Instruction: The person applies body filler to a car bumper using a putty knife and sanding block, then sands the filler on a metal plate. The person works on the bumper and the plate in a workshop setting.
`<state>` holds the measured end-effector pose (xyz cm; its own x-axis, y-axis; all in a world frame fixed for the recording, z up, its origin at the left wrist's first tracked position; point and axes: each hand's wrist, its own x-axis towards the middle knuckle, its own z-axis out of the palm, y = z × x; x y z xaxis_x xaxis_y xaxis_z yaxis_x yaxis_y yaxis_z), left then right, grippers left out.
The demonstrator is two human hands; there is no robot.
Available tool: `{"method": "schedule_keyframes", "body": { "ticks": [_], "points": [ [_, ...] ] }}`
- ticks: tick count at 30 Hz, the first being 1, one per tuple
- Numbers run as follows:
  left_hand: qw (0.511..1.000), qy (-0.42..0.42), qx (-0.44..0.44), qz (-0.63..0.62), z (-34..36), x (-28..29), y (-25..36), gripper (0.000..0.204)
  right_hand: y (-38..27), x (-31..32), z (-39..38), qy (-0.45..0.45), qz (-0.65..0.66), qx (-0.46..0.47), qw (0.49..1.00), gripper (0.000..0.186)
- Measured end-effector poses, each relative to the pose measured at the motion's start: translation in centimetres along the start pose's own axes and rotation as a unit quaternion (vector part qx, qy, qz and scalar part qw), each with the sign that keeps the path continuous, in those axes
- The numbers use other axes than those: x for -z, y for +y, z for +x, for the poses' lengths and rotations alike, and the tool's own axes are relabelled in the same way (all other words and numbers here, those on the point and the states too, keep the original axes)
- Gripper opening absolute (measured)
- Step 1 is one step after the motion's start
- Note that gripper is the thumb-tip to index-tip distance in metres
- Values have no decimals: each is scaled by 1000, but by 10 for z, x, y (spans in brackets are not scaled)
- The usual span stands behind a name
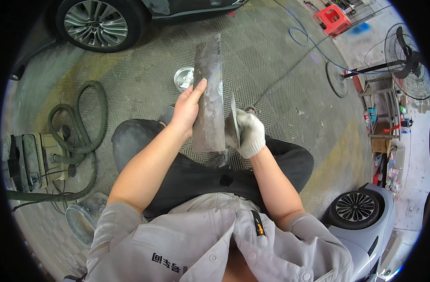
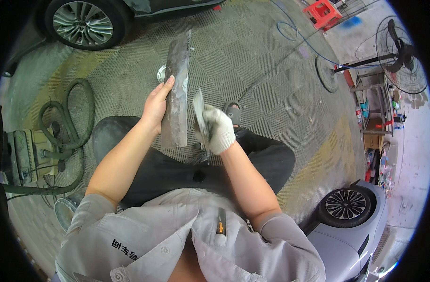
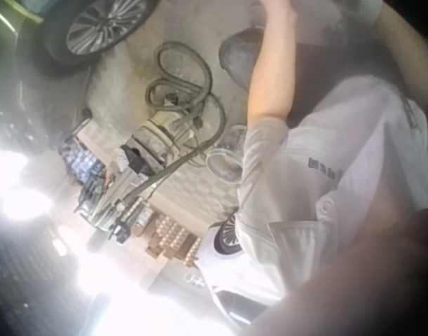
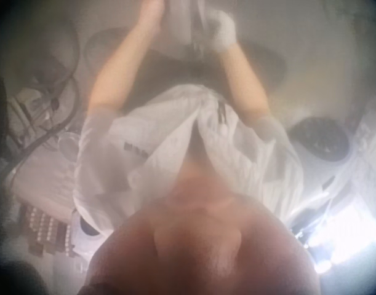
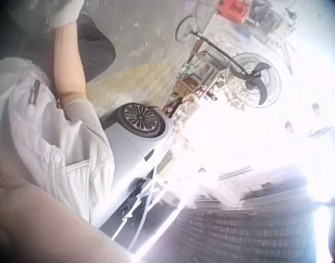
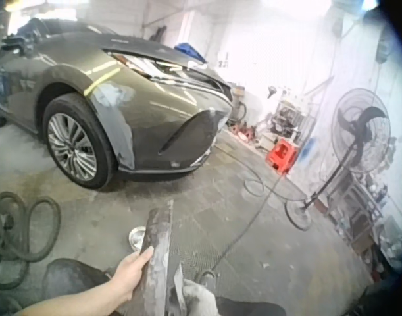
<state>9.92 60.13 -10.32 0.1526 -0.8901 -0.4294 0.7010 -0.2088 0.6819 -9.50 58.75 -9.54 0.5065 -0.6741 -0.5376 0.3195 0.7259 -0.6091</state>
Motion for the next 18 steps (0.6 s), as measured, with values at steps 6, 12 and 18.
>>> {"method": "schedule_keyframes", "body": {
  "ticks": [6,12,18],
  "points": [
    [998,21,39,44,-6,-8,3,46,9,12,-4,-74,-86,57,992,46],
    [933,-209,291,-38,-7,11,21,39,-28,47,1,167,-313,263,897,21],
    [886,-290,360,-41,-10,15,3,43,-88,71,10,221,-628,358,655,22]
  ]
}}
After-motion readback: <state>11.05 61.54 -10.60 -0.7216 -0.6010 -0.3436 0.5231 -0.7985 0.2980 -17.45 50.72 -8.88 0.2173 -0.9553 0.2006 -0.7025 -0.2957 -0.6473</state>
